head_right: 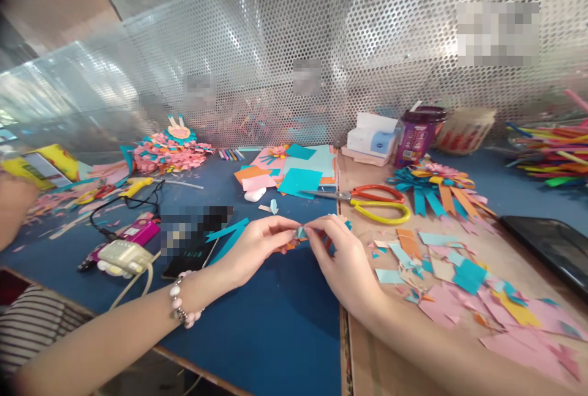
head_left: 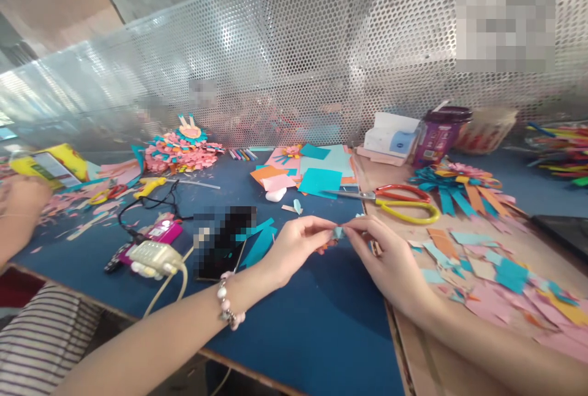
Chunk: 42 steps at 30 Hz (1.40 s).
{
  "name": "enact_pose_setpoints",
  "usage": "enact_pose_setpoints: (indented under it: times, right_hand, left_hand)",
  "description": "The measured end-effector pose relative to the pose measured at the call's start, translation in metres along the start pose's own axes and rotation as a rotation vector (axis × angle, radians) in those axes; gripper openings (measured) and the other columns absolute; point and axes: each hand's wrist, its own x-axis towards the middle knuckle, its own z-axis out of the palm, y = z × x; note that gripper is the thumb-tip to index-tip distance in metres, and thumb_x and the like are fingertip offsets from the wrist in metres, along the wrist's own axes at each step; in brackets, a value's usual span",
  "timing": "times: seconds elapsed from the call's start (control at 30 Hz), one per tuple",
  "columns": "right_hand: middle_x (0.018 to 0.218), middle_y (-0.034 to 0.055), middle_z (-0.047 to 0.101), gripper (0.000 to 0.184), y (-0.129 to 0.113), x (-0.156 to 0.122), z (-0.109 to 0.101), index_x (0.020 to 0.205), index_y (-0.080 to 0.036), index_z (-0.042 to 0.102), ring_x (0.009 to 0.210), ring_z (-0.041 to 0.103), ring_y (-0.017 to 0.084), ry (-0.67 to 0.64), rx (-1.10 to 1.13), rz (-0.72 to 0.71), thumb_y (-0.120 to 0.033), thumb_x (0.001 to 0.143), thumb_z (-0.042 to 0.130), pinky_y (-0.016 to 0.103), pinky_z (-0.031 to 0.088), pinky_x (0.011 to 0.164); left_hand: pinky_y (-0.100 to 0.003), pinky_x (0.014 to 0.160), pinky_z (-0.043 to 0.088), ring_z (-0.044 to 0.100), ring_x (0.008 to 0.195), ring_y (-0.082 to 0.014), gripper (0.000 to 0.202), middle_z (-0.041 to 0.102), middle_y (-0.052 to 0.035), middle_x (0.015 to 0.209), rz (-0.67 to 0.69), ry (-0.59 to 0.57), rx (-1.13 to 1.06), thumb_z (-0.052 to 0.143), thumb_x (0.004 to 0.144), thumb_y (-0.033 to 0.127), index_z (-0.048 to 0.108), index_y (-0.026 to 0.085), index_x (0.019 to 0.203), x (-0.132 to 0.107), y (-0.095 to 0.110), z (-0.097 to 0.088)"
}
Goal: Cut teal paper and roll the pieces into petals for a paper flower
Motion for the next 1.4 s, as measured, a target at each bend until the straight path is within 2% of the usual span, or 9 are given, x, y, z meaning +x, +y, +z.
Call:
enact_pose_setpoints:
  times: [0.27, 0.43, 0.67, 0.87, 1.07, 1.27, 1.4]
  right_hand:
    - [0.079, 0.001, 0.062, 0.015, -0.0031, -0.0018, -0.0023, 0.089, -0.022, 0.058, 0.07, 0.057, 0.016, -0.029, 0.027, 0.129, -0.032, 0.089, 0.047, 0.028, 0.044, 0.065]
    - [0.077, 0.0004, 0.065, 0.017, -0.0001, -0.0035, -0.0019, 0.092, -0.022, 0.06, 0.069, 0.06, 0.016, -0.03, -0.008, 0.16, -0.034, 0.087, 0.049, 0.027, 0.044, 0.061]
    - [0.076, 0.0011, 0.067, 0.02, 0.0061, -0.0035, 0.0008, 0.089, -0.023, 0.062, 0.063, 0.059, 0.016, 0.012, -0.053, 0.135, -0.038, 0.083, 0.052, 0.026, 0.045, 0.058]
    - [0.082, 0.002, 0.067, 0.018, 0.0061, -0.0045, -0.0002, 0.093, -0.022, 0.061, 0.071, 0.061, 0.016, -0.019, -0.013, 0.129, -0.035, 0.083, 0.052, 0.027, 0.047, 0.063]
    - [0.087, 0.0032, 0.066, 0.019, 0.0053, -0.0056, -0.0001, 0.097, -0.022, 0.059, 0.076, 0.061, 0.017, -0.037, -0.003, 0.084, -0.034, 0.086, 0.049, 0.029, 0.048, 0.067]
    - [0.088, 0.004, 0.063, 0.026, 0.0039, -0.0048, 0.0032, 0.107, -0.022, 0.054, 0.075, 0.06, 0.017, -0.082, -0.022, 0.018, -0.038, 0.085, 0.053, 0.031, 0.048, 0.068]
    - [0.089, 0.0038, 0.062, 0.023, 0.0059, -0.0055, 0.0041, 0.111, -0.023, 0.051, 0.079, 0.06, 0.017, -0.093, -0.012, 0.015, -0.031, 0.089, 0.047, 0.032, 0.048, 0.071]
  left_hand:
    - [-0.025, 0.065, 0.045, 0.062, 0.08, -0.016, 0.023, 0.067, -0.0073, 0.091, 0.057, -0.049, 0.084, 0.059, 0.08, 0.031, 0.065, 0.016, 0.097, -0.0007, -0.0026, -0.0009]
    - [-0.029, 0.076, 0.048, 0.062, 0.085, -0.0179, 0.032, 0.067, -0.008, 0.094, 0.125, -0.049, 0.192, 0.069, 0.072, 0.034, 0.063, 0.016, 0.098, -0.0024, -0.0031, -0.0001]
    - [-0.027, 0.071, 0.049, 0.064, 0.082, -0.0176, 0.025, 0.068, -0.0082, 0.091, 0.116, -0.001, 0.262, 0.056, 0.082, 0.036, 0.063, 0.016, 0.096, -0.0025, -0.0036, -0.0012]
    - [-0.024, 0.067, 0.048, 0.062, 0.074, -0.0146, 0.021, 0.065, -0.0044, 0.079, 0.163, 0.015, 0.307, 0.049, 0.086, 0.031, 0.062, 0.015, 0.086, -0.0044, 0.0006, -0.001]
    - [-0.025, 0.069, 0.047, 0.063, 0.077, -0.0154, 0.017, 0.066, -0.0061, 0.084, 0.158, -0.041, 0.304, 0.054, 0.082, 0.028, 0.061, 0.014, 0.089, -0.0024, -0.0016, -0.0023]
    - [-0.026, 0.07, 0.047, 0.062, 0.076, -0.0147, 0.014, 0.066, -0.006, 0.084, 0.19, -0.02, 0.292, 0.055, 0.082, 0.026, 0.061, 0.015, 0.087, 0.0, -0.0061, -0.0027]
    - [-0.025, 0.067, 0.046, 0.063, 0.079, -0.0164, 0.016, 0.066, -0.0059, 0.086, 0.121, -0.049, 0.198, 0.055, 0.083, 0.029, 0.061, 0.015, 0.089, 0.0009, -0.0054, -0.0026]
